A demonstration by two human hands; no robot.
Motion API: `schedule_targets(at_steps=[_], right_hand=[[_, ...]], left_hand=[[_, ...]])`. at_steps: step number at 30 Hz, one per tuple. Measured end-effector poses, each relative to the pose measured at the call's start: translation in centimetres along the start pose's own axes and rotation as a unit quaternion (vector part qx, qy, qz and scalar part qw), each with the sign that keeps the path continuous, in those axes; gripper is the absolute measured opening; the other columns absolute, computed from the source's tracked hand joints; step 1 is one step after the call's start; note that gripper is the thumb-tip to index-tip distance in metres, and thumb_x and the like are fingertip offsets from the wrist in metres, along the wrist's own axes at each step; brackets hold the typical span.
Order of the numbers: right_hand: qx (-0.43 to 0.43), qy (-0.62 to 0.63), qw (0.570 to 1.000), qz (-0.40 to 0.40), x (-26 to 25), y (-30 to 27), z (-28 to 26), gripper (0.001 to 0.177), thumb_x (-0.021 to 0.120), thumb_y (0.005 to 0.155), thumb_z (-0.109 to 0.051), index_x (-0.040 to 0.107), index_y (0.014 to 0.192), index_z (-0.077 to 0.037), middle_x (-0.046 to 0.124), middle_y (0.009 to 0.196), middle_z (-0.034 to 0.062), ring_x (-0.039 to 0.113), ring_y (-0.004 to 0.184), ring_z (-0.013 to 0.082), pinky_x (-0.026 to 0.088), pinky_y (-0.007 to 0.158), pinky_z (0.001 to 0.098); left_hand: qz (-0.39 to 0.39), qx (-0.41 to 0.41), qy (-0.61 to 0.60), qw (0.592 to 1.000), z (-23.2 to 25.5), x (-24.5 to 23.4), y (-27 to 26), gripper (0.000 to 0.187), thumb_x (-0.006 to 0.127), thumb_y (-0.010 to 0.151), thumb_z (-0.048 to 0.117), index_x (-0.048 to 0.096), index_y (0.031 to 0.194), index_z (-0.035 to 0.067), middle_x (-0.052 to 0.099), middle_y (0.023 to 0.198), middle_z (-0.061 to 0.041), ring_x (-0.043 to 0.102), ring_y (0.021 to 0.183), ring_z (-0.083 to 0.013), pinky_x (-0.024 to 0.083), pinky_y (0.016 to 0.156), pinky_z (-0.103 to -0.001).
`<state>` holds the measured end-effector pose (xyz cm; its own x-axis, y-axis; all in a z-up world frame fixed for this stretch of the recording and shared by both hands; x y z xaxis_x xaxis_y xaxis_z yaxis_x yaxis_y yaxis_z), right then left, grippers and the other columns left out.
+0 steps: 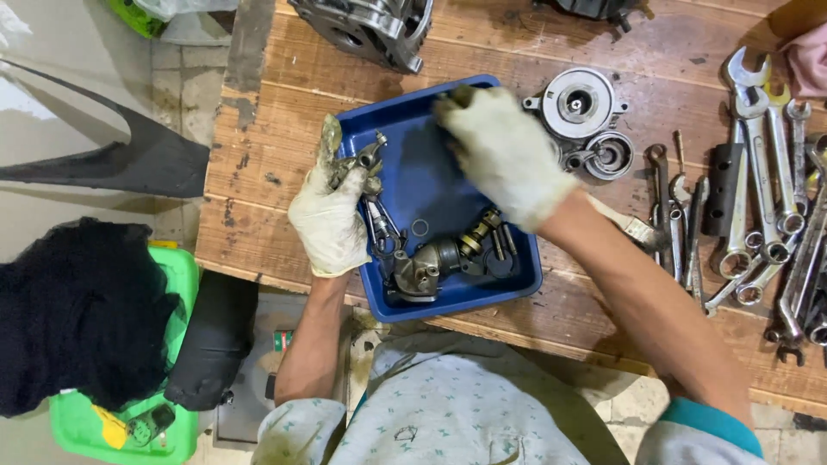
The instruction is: The person cleans various small mechanical parts, including gears and bearings, using a brush. They pick up each part from a blue tray, scrub it thoroughly, and place it on the wooden workbench. The person also organizes the parts by moving them from the tray to the table.
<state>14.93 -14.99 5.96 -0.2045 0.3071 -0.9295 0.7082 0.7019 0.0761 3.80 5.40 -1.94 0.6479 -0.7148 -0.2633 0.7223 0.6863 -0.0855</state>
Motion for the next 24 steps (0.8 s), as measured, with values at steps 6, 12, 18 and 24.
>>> schedule_targets(at_steps=[6, 12, 18, 24], right_hand=[[-0.03, -0.22, 0.956, 0.192, 7.0, -0.2, 3.9, 0.016, 0.066, 0.087, -0.013, 0.067, 0.098, -0.025, 0.057, 0.083, 0.0022, 0.063, 0.081, 0.0255, 0.058, 0.055, 0.0334], [0.075, -0.063, 0.98, 0.172, -0.5, -6.5, 6.2, 0.014, 0.078, 0.085, -0.016, 0.069, 0.095, -0.016, 0.06, 0.083, 0.0057, 0.066, 0.085, 0.0337, 0.057, 0.07, 0.0458], [0.136, -0.03, 0.982, 0.124, -1.5, -11.0, 10.2, 0.028, 0.083, 0.085, -0.016, 0.069, 0.109, -0.015, 0.062, 0.095, 0.0097, 0.067, 0.098, 0.0383, 0.057, 0.082, 0.0491], [0.138, 0.053, 0.974, 0.169, -3.3, -11.2, 9.2, 0.035, 0.083, 0.085, -0.005, 0.073, 0.117, -0.016, 0.061, 0.098, 0.0118, 0.067, 0.103, 0.0393, 0.057, 0.09, 0.0479]], left_hand=[[-0.012, 0.014, -0.168, 0.986, 0.2, 0.9, -0.5, 0.053, 0.079, 0.082, -0.011, 0.068, 0.131, 0.006, 0.07, 0.083, -0.014, 0.074, 0.067, -0.0248, 0.063, 0.054, -0.036], [0.027, 0.029, -0.152, 0.988, 2.0, 1.1, -1.3, 0.053, 0.083, 0.081, -0.011, 0.071, 0.129, 0.009, 0.069, 0.082, -0.014, 0.074, 0.063, -0.0249, 0.064, 0.054, -0.034], [0.028, 0.048, -0.129, 0.99, 2.3, 1.3, -1.9, 0.052, 0.086, 0.081, -0.007, 0.07, 0.129, 0.007, 0.071, 0.099, -0.015, 0.07, 0.089, -0.0188, 0.066, 0.078, -0.038], [0.018, 0.058, -0.1, 0.993, 0.9, 0.4, -1.1, 0.049, 0.086, 0.082, -0.003, 0.071, 0.128, 0.007, 0.07, 0.098, -0.013, 0.07, 0.09, -0.0185, 0.065, 0.078, -0.037]])
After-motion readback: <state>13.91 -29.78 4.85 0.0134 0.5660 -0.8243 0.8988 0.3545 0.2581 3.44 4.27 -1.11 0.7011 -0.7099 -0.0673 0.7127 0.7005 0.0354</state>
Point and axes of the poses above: each hand's wrist, its own y-axis towards the middle knuckle, its own x-axis out of the palm, z = x × y, the point moved 5 cm from there along y, towards the middle knuckle
